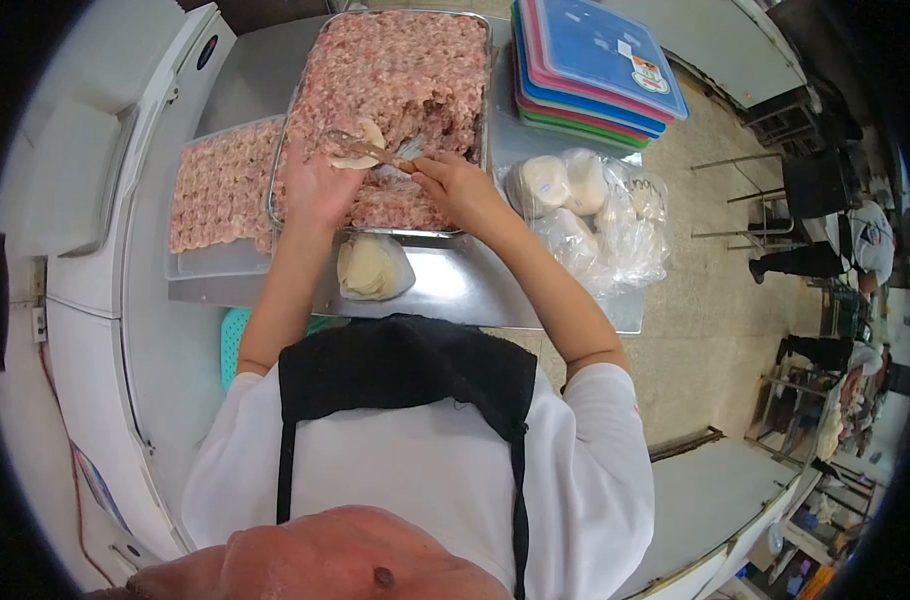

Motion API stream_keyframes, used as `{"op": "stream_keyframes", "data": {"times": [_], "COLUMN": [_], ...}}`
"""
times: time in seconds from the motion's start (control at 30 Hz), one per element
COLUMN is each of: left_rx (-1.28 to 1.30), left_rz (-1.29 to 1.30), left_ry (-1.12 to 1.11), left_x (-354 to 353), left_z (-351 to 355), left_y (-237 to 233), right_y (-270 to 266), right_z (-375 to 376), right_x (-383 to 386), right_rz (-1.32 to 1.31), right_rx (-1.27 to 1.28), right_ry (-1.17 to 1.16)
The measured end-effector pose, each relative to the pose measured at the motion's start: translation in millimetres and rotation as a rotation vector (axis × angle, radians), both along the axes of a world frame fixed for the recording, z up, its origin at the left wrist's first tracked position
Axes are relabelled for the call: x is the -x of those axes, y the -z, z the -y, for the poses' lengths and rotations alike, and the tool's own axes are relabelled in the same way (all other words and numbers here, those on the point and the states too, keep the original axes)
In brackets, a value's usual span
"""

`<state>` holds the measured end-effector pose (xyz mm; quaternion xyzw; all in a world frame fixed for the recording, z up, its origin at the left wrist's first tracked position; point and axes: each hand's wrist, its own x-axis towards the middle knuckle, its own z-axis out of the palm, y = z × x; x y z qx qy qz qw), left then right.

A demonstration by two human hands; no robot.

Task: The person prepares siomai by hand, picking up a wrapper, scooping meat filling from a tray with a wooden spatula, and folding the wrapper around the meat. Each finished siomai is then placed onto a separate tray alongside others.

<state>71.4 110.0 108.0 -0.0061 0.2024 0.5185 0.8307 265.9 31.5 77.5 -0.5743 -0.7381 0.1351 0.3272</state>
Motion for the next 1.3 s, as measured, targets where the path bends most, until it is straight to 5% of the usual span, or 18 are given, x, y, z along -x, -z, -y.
{"op": "stream_keyframes", "data": {"times": [0.17, 0.47, 0.6, 0.67, 0.73, 0.8, 0.93, 1.1, 1.3], "left_rx": [-0.066, -0.078, -0.022, -0.269, -0.449, -0.542, -0.894, -1.076, -1.305], "left_rz": [-0.057, -0.179, -0.169, 0.362, 0.257, -0.485, -1.103, -1.425, -1.491], "left_ry": [-0.081, -0.09, -0.076, 0.138, 0.197, 0.077, 0.001, 0.195, 0.017], "left_x": [10.5, 15.8, 17.5, 48.3, 52.8, 52.3, 57.1, 79.1, 62.7], "left_z": [-15.6, -10.7, -11.4, -43.0, -38.8, -20.7, -21.6, -35.6, -23.0], "left_y": [24.0, 4.9, -2.2, 60.4, 44.1, 4.3, 1.1, 26.0, 15.6], "right_y": [-77.4, -89.5, -62.6, -74.5, -67.2, -52.6, -4.6, -8.0, -44.9], "right_z": [23.9, 23.8, 8.2, 2.9, -7.8, -18.5, -32.7, -15.9, -0.4], "right_x": [4.0, 22.6, 19.7, 6.5, -7.9, -16.3, 5.0, 7.8, -29.1], "right_rz": [0.464, 0.492, 0.364, 0.266, 0.397, 0.508, 0.638, 0.455, -0.224], "right_rx": [0.131, -0.152, -0.009, -0.008, 0.172, 0.279, 0.321, 0.393, 0.697], "right_ry": [0.098, -0.01, -0.032, -0.034, 0.011, 0.031, -0.035, -0.058, 0.011]}}
